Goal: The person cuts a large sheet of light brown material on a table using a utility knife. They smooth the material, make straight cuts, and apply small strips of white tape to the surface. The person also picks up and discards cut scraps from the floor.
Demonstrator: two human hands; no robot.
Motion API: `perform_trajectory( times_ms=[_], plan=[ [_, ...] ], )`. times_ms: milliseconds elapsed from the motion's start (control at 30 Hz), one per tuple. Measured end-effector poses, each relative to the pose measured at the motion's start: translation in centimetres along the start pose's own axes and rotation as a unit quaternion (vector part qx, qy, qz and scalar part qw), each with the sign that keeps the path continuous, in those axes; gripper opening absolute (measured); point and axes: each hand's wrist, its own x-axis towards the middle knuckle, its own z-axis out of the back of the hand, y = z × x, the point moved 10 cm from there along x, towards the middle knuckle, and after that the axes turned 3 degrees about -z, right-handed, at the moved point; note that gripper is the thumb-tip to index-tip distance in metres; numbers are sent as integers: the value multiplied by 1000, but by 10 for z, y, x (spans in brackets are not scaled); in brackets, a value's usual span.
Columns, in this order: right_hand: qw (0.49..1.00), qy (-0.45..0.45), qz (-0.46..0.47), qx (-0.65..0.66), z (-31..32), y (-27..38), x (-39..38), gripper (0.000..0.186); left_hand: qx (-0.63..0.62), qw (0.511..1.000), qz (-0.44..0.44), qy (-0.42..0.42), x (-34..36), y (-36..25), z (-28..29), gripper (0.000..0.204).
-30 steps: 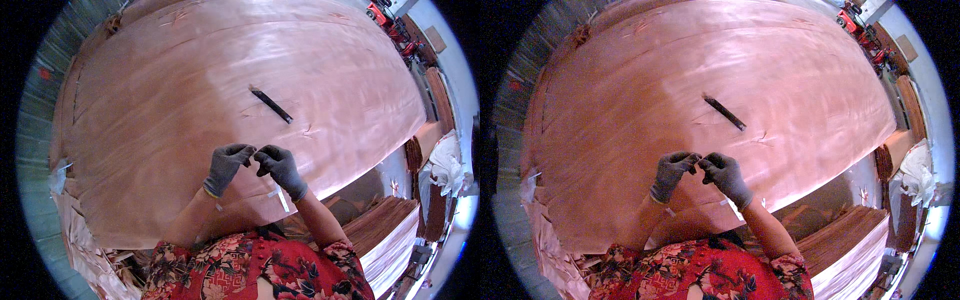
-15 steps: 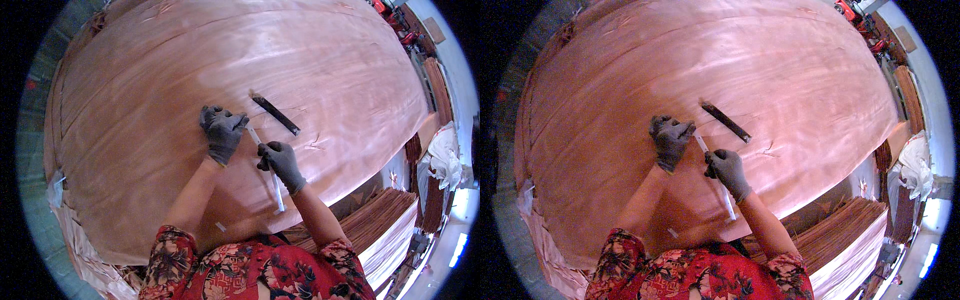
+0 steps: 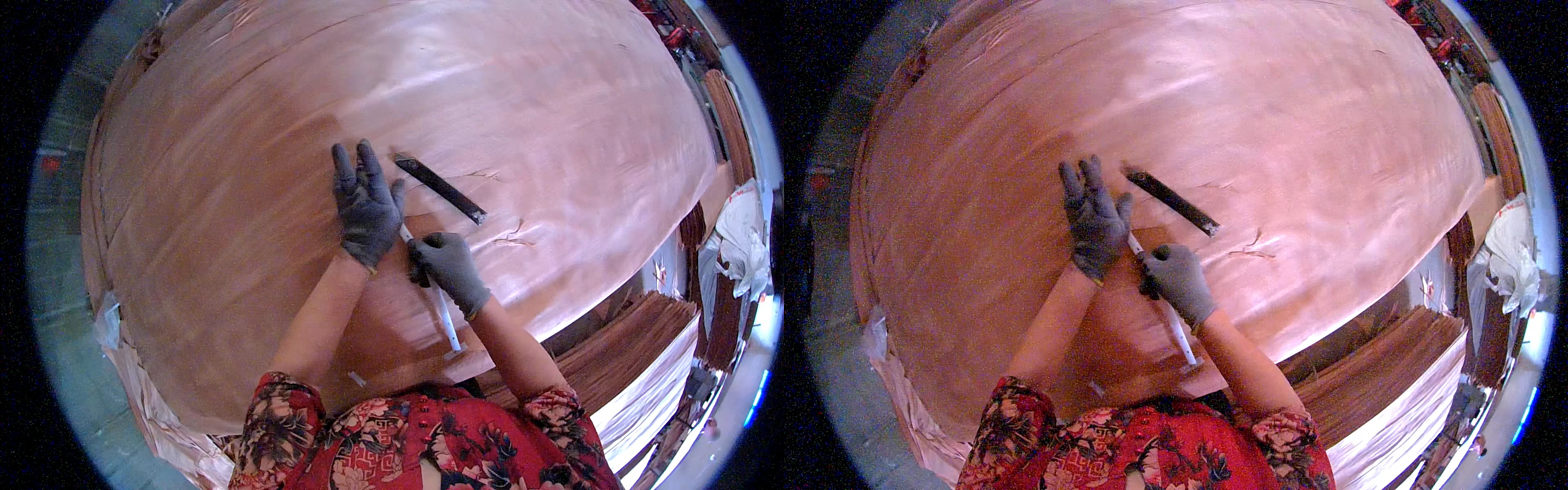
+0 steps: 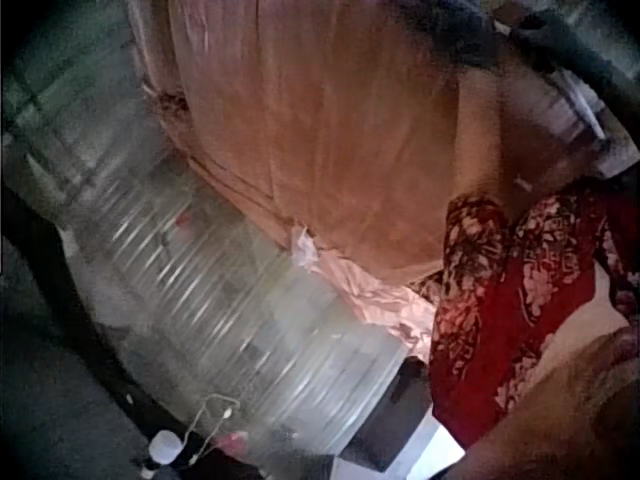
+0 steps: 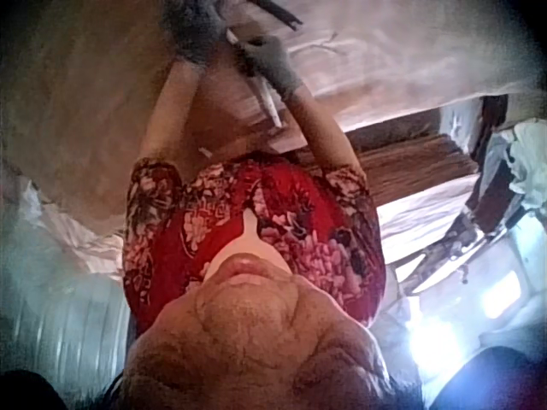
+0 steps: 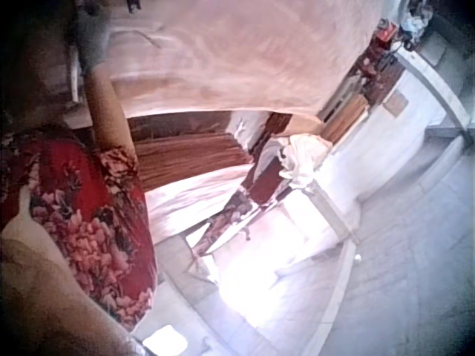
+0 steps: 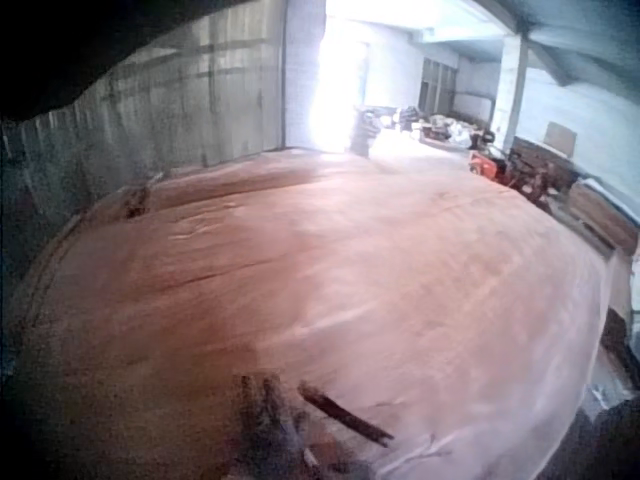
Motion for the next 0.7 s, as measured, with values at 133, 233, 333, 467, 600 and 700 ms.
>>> perform_trajectory(
  times_ms=[133,233,333,467,600,700],
  plan=[
    [996,77,6,-38,0,19,-1,31,17,992,-1,122,2,-9,-39,89],
    [982,120,27,-146,11,30,10,26,32,985,0,169,3,-11,-48,93],
    [972,162,0,-172,31,36,4,25,22,986,-4,164,0,-8,-50,94],
    [1000,8,19,3,112,23,26,22,-4,990,-12,143,-2,-11,-43,96],
    [995,-70,56,-37,136,34,47,27,-50,996,-70,23,-3,-18,-19,96],
    [982,-114,53,-139,140,43,53,39,-90,991,-93,32,1,-33,-21,91]
  ],
)
